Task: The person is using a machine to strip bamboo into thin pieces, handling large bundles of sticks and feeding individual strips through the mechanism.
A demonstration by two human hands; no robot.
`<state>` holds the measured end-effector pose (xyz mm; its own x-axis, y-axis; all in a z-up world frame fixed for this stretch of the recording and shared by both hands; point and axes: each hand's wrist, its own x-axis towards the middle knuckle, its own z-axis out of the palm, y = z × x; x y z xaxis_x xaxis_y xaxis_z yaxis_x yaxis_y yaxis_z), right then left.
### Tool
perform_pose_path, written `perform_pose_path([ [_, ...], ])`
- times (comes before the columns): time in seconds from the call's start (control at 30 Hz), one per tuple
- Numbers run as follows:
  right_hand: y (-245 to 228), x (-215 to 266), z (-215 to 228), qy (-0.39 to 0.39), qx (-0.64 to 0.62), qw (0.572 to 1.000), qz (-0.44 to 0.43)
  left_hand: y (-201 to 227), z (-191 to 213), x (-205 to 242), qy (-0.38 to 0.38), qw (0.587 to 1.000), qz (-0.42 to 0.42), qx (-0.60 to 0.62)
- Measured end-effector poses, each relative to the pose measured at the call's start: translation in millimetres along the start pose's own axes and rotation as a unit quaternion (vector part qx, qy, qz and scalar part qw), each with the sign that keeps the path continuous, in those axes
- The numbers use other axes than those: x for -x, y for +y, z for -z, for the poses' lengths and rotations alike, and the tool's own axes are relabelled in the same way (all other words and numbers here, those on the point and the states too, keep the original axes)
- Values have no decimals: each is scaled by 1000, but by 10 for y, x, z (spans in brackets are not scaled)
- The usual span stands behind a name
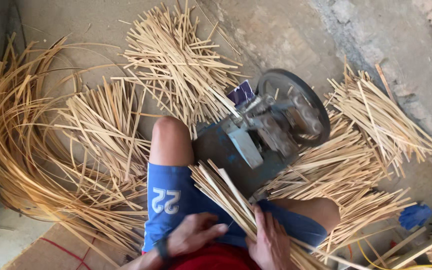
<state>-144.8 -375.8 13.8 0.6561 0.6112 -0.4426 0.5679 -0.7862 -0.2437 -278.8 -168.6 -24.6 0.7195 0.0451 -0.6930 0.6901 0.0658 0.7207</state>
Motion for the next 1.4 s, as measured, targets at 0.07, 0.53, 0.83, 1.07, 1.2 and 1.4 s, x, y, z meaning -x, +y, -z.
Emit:
perform_pose_path([
  [0.07, -54, 46, 48, 17, 45, 999, -18, 31, -238, -158, -64, 993, -30, 95],
  [0.53, 350, -57, -196, 173, -155, 972, 35, 67, -663, -942, -42, 845, -19, 532],
  [0.83, 542, 14, -272, 136, -145, 971, -130, -54, -901, -1083, -5, 841, -49, 539],
  [1.07, 790, 10, -153, 217, -211, 949, -84, -212, -865, -1309, -136, 789, 1, 600],
  [1.2, 939, 0, -101, 239, -212, 947, -17, -68, -733, -1149, -115, 860, 129, 480],
  [1.4, 1248, 103, -137, 227, -213, 949, -55, 21, -276, -707, -143, 953, 169, 208],
])
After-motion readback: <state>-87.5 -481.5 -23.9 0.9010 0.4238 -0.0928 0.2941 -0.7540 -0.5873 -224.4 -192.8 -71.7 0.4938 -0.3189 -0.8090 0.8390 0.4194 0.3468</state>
